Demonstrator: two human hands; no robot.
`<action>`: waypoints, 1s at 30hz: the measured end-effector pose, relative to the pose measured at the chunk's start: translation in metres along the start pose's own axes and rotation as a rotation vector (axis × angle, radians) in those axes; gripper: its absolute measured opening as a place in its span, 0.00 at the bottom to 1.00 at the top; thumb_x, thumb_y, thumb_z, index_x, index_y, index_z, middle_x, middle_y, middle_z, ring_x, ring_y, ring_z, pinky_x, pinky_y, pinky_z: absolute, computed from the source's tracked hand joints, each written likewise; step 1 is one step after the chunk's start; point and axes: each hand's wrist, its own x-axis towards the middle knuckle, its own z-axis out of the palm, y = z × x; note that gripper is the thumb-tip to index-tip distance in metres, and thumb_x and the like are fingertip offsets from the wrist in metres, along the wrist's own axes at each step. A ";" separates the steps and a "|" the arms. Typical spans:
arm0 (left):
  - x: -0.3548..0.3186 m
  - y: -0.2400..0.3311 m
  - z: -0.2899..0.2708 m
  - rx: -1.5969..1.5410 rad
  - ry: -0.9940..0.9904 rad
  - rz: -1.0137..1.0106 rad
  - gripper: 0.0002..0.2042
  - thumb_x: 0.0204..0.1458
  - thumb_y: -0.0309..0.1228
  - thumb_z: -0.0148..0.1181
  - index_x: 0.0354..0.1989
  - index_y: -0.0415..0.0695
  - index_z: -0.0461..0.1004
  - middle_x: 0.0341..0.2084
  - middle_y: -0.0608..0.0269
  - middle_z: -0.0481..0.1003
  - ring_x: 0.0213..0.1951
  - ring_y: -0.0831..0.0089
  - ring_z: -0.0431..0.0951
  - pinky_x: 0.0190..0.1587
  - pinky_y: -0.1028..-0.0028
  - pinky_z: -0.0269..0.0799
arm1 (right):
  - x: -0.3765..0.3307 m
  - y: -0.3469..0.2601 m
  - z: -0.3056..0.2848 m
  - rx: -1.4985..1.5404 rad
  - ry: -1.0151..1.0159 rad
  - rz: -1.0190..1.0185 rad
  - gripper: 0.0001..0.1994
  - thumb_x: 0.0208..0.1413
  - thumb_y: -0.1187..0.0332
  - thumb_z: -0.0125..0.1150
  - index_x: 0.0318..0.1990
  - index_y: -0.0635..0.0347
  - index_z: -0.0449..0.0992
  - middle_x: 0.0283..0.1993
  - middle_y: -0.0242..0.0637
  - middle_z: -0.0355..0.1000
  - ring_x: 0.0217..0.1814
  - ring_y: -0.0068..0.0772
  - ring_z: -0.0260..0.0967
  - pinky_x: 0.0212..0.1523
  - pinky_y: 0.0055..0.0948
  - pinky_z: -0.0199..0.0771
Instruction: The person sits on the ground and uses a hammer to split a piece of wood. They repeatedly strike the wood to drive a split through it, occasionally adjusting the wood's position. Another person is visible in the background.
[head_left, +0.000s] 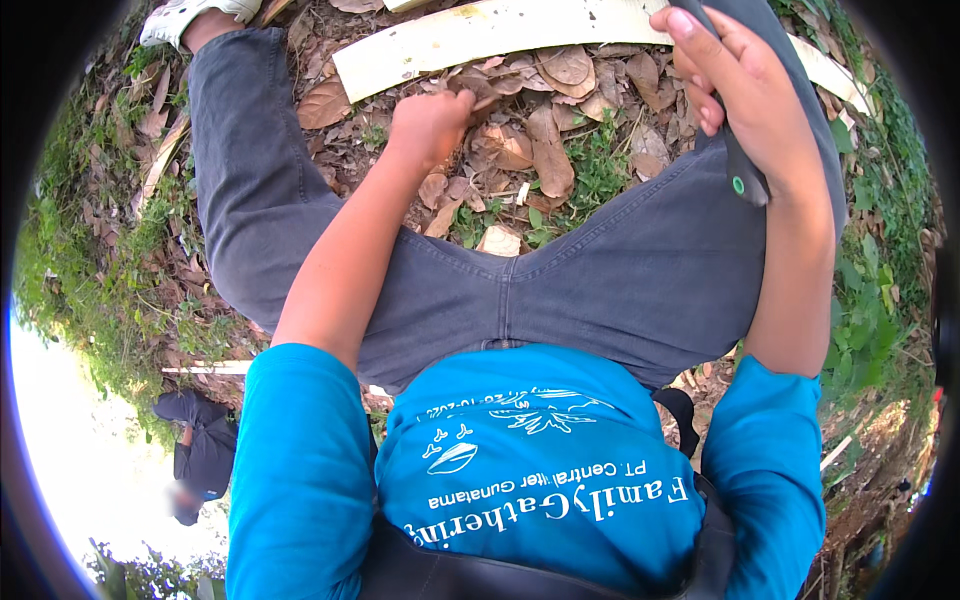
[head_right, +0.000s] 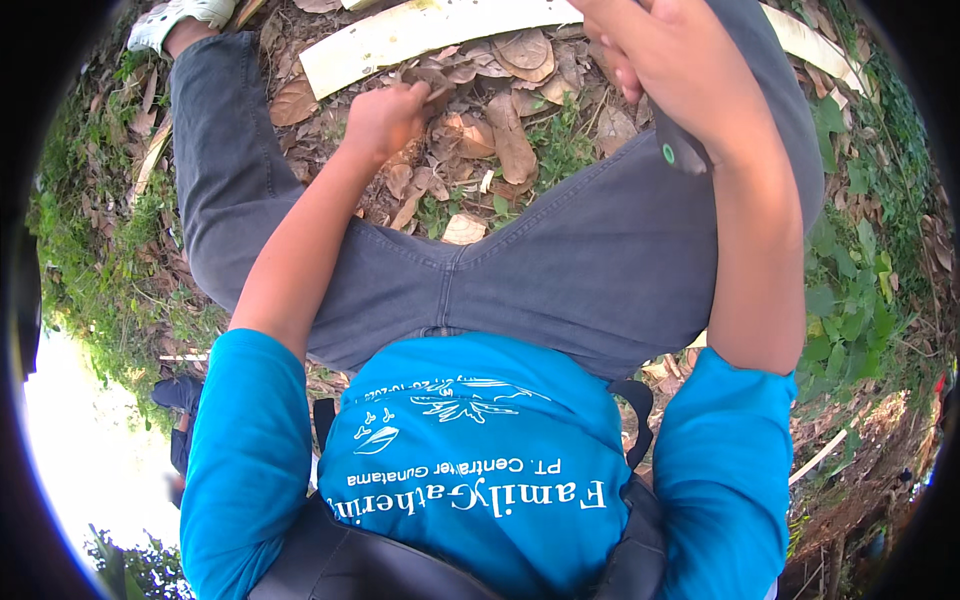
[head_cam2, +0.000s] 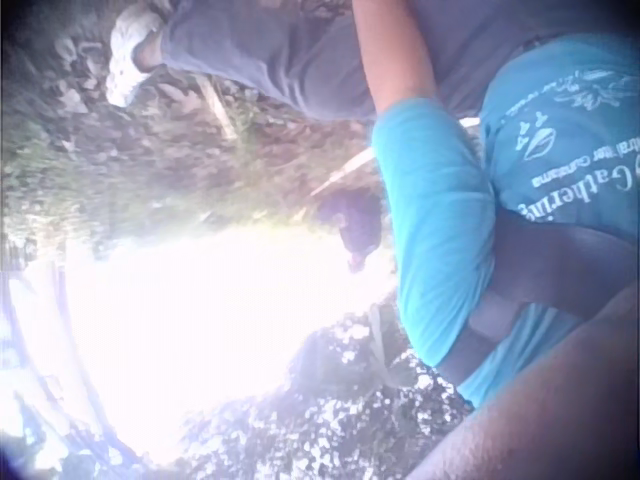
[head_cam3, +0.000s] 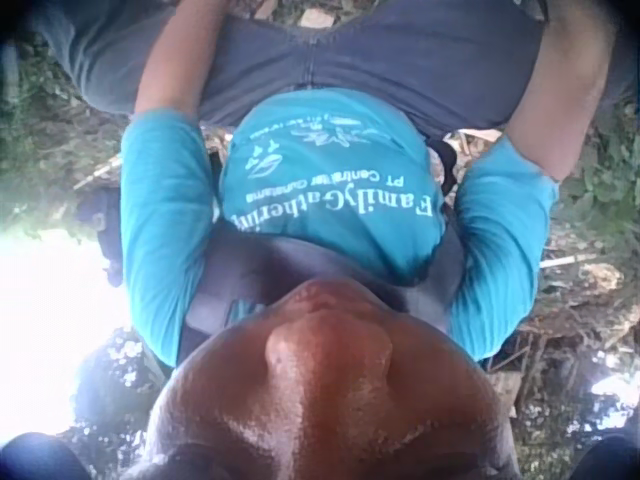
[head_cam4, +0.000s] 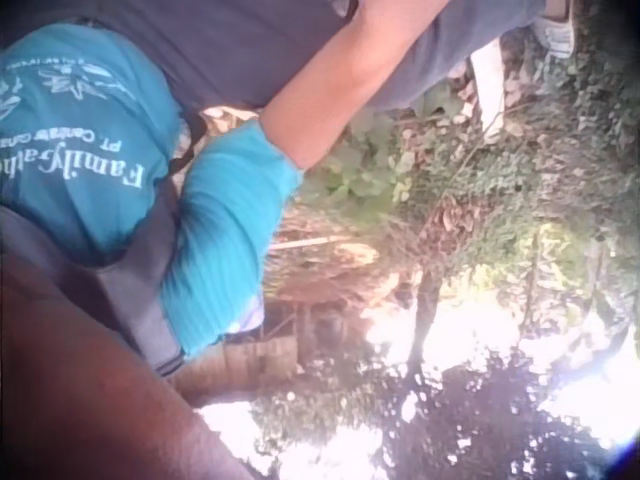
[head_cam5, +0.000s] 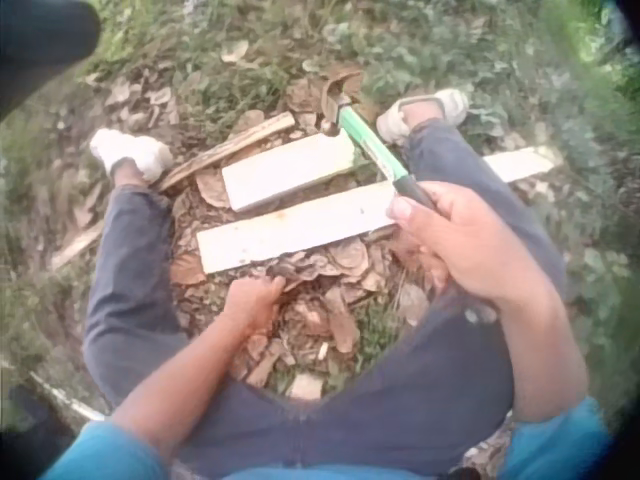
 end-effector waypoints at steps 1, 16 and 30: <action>0.010 0.001 -0.011 -0.044 0.071 -0.015 0.11 0.56 0.39 0.58 0.36 0.44 0.73 0.27 0.54 0.79 0.31 0.54 0.82 0.33 0.58 0.77 | -0.004 -0.015 0.001 0.037 0.074 0.051 0.14 0.68 0.57 0.52 0.41 0.59 0.70 0.23 0.19 0.58 0.18 0.10 0.54 0.19 0.14 0.58; -0.069 -0.105 -0.011 0.057 -0.715 -0.525 0.19 0.55 0.39 0.58 0.53 0.47 0.77 0.51 0.52 0.78 0.52 0.57 0.79 0.53 0.58 0.75 | -0.012 -0.036 0.008 0.170 0.124 -0.121 0.15 0.68 0.58 0.54 0.45 0.65 0.70 0.22 0.20 0.59 0.15 0.09 0.55 0.16 0.12 0.59; -0.058 -0.087 0.045 -0.384 -0.529 -1.050 0.25 0.51 0.52 0.66 0.51 0.47 0.80 0.54 0.56 0.77 0.56 0.60 0.77 0.56 0.62 0.73 | -0.009 -0.020 0.002 0.097 0.039 -0.137 0.21 0.71 0.56 0.48 0.57 0.67 0.70 0.27 0.20 0.53 0.23 0.07 0.51 0.26 0.13 0.56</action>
